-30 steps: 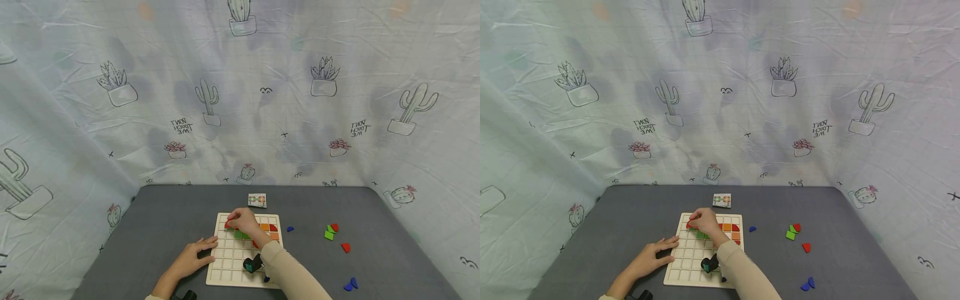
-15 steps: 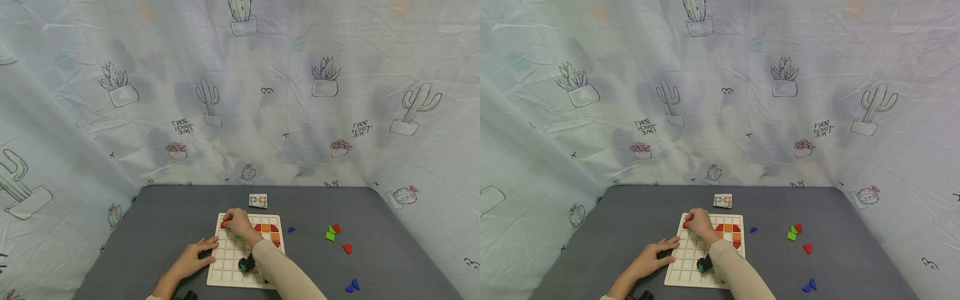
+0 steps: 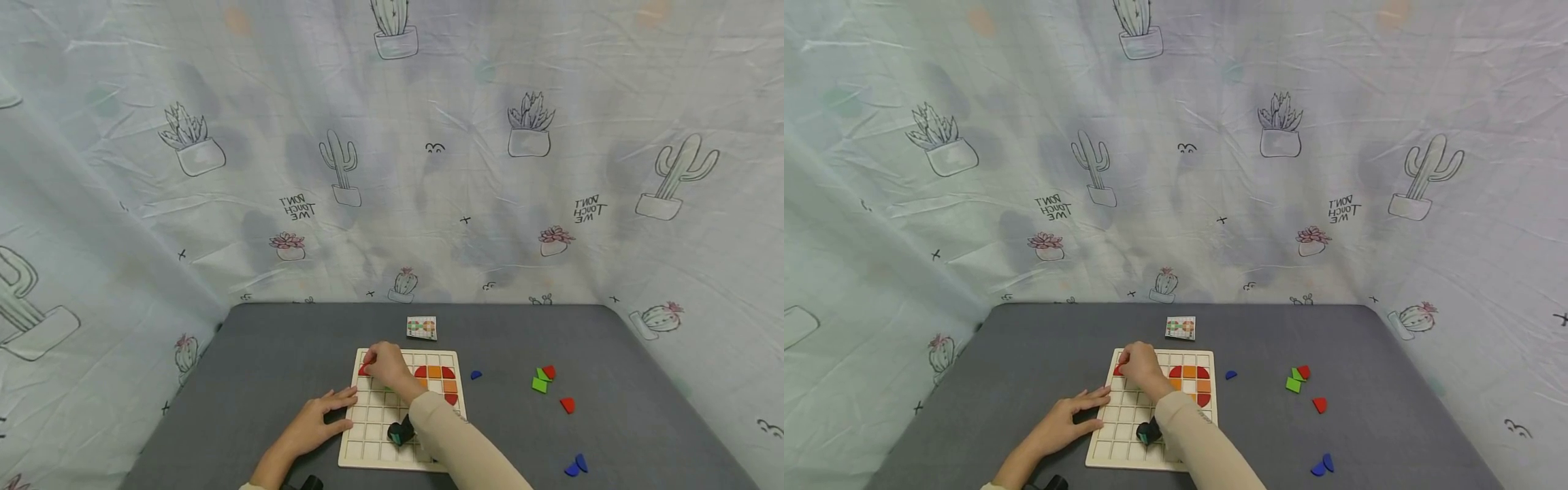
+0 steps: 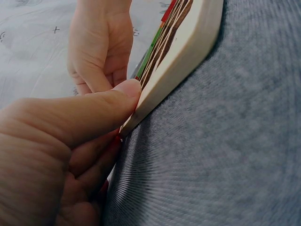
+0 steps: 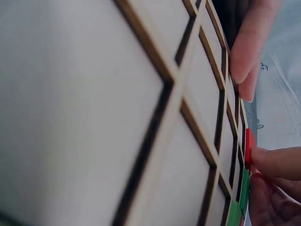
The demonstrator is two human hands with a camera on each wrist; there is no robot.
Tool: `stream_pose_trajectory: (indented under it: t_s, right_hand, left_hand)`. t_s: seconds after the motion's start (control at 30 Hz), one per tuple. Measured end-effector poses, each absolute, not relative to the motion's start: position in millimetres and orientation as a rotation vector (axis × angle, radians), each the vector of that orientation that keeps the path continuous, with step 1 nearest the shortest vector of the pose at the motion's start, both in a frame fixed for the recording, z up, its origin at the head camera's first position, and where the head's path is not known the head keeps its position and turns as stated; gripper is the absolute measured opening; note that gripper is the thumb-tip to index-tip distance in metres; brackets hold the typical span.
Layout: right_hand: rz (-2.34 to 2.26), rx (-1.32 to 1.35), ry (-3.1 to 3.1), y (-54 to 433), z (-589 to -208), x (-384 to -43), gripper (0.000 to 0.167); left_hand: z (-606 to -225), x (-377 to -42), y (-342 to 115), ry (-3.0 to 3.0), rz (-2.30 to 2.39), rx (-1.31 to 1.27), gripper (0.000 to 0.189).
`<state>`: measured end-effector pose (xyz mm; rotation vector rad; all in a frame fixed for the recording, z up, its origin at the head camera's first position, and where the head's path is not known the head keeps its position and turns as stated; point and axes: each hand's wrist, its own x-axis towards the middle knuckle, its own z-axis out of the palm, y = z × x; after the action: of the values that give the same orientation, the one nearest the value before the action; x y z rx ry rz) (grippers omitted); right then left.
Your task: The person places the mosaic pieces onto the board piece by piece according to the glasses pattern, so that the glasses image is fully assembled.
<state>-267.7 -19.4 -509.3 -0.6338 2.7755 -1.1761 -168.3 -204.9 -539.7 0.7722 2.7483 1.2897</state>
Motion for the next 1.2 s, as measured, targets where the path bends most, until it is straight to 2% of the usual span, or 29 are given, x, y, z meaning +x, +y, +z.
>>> stream_pose_trajectory:
  t_s: [0.2, 0.5, 0.93, 1.2]
  right_hand:
    - [-1.232, -0.605, 2.738, -17.3, -505.9, -268.2, 0.006]
    - [-1.421, -0.546, 2.593, 10.8, -491.7, -274.0, 0.021]
    - [-1.557, -0.485, 2.573, 84.3, -496.4, -266.7, 0.030]
    - [-1.622, -0.423, 2.714, 159.1, -494.8, -249.6, 0.031]
  left_hand:
    - [-540.2, -169.3, -205.8, 2.742, 1.288, 0.766, 0.048]
    - [-542.4, -171.2, -206.6, 2.742, 1.266, 0.753, 0.049]
    - [-542.3, -166.8, -209.6, 2.797, 1.215, 0.751, 0.050]
    - [-542.2, -167.6, -207.5, 2.783, 1.230, 0.742, 0.050]
